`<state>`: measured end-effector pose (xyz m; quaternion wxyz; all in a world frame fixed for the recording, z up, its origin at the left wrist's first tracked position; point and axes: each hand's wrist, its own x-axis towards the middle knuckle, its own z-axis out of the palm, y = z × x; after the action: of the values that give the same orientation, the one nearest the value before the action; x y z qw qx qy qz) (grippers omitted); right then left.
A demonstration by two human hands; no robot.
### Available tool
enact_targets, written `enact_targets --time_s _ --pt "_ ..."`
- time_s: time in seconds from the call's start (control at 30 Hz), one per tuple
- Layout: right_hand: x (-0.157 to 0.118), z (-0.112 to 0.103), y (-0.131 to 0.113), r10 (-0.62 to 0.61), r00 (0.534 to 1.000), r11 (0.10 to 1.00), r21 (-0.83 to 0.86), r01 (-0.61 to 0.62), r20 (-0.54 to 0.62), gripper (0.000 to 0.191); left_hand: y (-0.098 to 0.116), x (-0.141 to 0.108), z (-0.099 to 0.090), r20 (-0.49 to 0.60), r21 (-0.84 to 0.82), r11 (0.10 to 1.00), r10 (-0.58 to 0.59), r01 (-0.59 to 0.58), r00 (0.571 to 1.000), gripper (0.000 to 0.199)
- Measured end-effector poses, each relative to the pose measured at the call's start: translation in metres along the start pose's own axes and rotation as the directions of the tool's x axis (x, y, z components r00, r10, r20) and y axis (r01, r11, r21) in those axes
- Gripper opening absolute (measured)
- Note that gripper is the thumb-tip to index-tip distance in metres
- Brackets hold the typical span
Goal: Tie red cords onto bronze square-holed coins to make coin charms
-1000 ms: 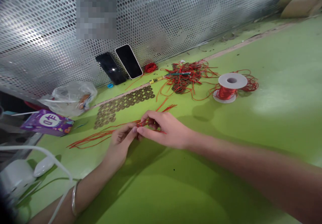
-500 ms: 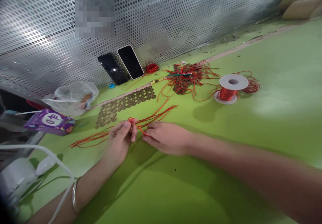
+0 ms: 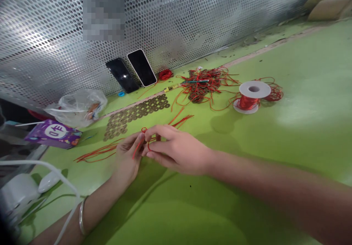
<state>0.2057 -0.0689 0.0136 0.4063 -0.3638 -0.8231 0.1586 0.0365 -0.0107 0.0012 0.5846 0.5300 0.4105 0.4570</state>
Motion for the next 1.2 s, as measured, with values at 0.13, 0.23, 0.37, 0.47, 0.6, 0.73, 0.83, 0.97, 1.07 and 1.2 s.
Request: enact_targets --time_s 0.13,0.23,0.37,0.47,0.6,0.73,0.83,0.97,1.07,1.2 --pt "0.000 0.001 0.001 -0.040 0.999 0.998 0.049 0.042 -0.034 0.019 0.002 -0.001 0.000 0.020 -0.011 1.000 -0.007 0.007 1.000 0.026" --pt "-0.001 0.003 0.002 -0.070 0.995 0.997 0.032 0.073 -0.076 0.020 0.002 -0.002 0.000 0.006 0.000 1.000 0.001 -0.001 1.000 0.026" --pt "-0.001 0.002 0.003 -0.084 0.994 0.996 0.009 0.084 -0.072 0.024 0.001 -0.001 -0.001 -0.002 0.020 1.000 0.023 -0.023 1.000 0.023" --pt "-0.001 0.000 0.002 -0.082 0.997 0.996 0.042 0.082 0.001 0.025 0.000 0.000 -0.001 -0.002 0.023 0.999 0.039 -0.039 0.999 0.020" --pt "-0.002 -0.003 -0.003 -0.039 0.999 0.995 0.095 0.035 0.037 0.036 -0.001 0.000 -0.001 0.010 0.041 0.996 0.074 -0.074 0.997 0.018" --pt "0.000 -0.005 -0.005 0.104 0.993 0.992 0.083 -0.099 -0.052 0.052 -0.002 0.000 -0.002 0.020 0.046 0.996 0.076 -0.077 0.997 0.021" --pt "0.000 -0.003 0.001 0.226 0.963 0.973 -0.018 -0.231 -0.145 0.052 -0.002 -0.001 -0.001 -0.017 0.043 0.998 0.053 -0.052 0.998 0.019" --pt "0.000 0.001 0.010 0.172 0.976 0.918 -0.339 -0.208 -0.132 0.046 -0.001 -0.001 0.000 0.005 0.026 0.998 0.052 -0.053 0.999 0.018" --pt "0.000 0.001 0.011 0.009 0.997 0.873 -0.485 -0.046 -0.079 0.037 -0.001 -0.001 -0.001 0.042 0.019 0.999 0.038 -0.039 0.998 0.020" --pt "0.001 -0.002 0.007 -0.276 0.961 0.842 -0.488 0.230 -0.023 0.020 0.000 -0.001 -0.001 0.053 0.039 0.999 0.025 -0.027 0.998 0.020"
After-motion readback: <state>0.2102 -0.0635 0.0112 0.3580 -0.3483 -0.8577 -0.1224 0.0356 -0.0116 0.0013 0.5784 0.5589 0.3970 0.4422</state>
